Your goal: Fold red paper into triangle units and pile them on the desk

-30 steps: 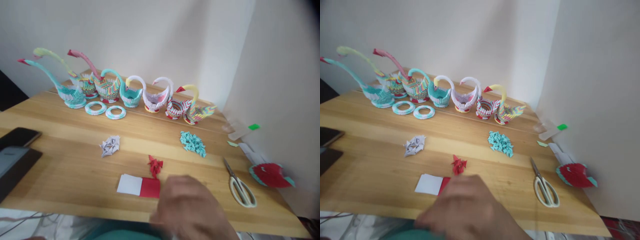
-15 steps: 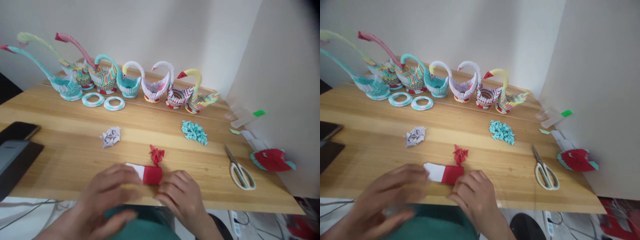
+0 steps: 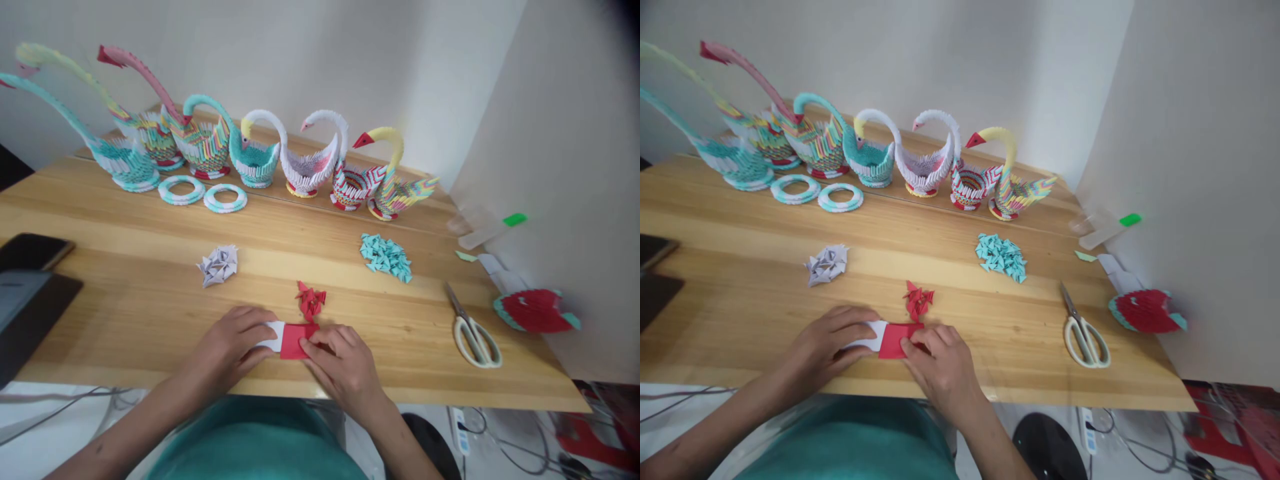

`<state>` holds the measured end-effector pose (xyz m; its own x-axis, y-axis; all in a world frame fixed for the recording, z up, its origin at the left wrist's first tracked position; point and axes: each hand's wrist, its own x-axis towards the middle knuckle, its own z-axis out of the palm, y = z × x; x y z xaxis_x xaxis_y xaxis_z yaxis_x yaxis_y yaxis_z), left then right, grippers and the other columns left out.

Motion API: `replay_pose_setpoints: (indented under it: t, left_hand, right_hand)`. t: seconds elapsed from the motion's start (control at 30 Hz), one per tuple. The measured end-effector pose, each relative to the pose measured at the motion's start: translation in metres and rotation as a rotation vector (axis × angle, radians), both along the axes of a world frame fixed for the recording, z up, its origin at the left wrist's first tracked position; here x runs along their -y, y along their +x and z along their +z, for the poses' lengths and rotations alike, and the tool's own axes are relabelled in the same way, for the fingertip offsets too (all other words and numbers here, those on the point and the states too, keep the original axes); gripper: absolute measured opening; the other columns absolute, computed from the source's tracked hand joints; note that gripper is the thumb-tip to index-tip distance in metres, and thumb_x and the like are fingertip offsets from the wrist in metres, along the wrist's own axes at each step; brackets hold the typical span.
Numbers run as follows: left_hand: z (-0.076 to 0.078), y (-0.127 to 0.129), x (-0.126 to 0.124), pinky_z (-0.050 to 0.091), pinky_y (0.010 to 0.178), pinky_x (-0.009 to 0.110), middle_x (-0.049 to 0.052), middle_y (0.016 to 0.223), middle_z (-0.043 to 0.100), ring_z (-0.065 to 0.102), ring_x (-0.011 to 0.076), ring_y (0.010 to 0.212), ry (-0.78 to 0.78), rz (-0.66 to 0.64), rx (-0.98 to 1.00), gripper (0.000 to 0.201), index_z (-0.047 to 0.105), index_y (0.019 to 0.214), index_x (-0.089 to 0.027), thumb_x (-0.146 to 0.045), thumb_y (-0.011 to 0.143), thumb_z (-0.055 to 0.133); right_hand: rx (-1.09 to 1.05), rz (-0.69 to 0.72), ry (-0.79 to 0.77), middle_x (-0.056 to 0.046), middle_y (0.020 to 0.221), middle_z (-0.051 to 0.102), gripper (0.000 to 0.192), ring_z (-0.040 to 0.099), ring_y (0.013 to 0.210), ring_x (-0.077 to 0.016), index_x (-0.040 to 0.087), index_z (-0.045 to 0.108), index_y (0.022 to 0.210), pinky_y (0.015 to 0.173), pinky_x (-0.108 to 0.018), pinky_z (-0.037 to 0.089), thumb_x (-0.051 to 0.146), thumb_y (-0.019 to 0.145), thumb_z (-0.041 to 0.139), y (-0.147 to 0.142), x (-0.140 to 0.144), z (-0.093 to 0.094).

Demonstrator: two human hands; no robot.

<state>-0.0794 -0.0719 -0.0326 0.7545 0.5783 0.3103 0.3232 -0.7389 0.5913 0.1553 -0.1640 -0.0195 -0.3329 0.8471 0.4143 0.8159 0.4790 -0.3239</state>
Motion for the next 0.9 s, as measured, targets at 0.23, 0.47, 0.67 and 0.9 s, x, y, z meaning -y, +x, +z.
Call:
replay_pose_setpoints:
  t: [0.23,0.47,0.67,0.9]
  left_hand:
    - [0.020,0.010,0.001,0.046,0.099,0.041,0.012,0.131,0.059,0.054,0.0274,0.120,-0.100,0.083,0.061,0.029,0.063,0.114,-0.023,-0.029,0.086,0.063]
    - [0.073,0.059,-0.024,0.050,0.087,0.037,0.011,0.120,0.064,0.062,0.0234,0.102,-0.459,0.219,0.245,0.048,0.051,0.131,-0.020,-0.039,0.088,0.055]
    - [0.080,0.075,-0.070,0.043,0.058,0.024,0.001,0.066,0.064,0.056,0.0137,0.061,-0.724,0.155,0.384,0.025,0.067,0.075,-0.013,-0.038,0.075,0.062]
    - [0.077,0.078,-0.090,0.034,0.045,0.021,-0.005,0.053,0.053,0.042,0.0087,0.046,-0.831,0.257,0.468,0.027,0.062,0.069,-0.015,-0.042,0.067,0.064]
  right_hand:
    - [-0.281,-0.043,-0.122,-0.006,0.088,0.071,0.017,0.063,0.080,-0.0190,0.021,0.070,0.095,0.073,-0.033,0.049,0.018,0.093,0.053,0.008,-0.010,0.013]
    - [-0.402,-0.176,-0.129,-0.002,0.090,0.074,0.013,0.069,0.078,-0.0175,0.023,0.065,0.100,0.074,-0.028,0.052,0.023,0.089,0.059,0.010,-0.058,0.060]
    - [-0.462,-0.084,-0.101,-0.001,0.085,0.073,0.020,0.069,0.071,-0.0161,0.022,0.061,0.106,0.069,-0.027,0.052,0.022,0.086,0.060,0.022,-0.087,0.069]
    - [-0.403,-0.085,0.110,-0.005,0.098,0.073,0.022,0.067,0.083,-0.0182,0.023,0.065,0.107,0.078,-0.031,0.051,0.017,0.087,0.060,0.044,-0.110,0.046]
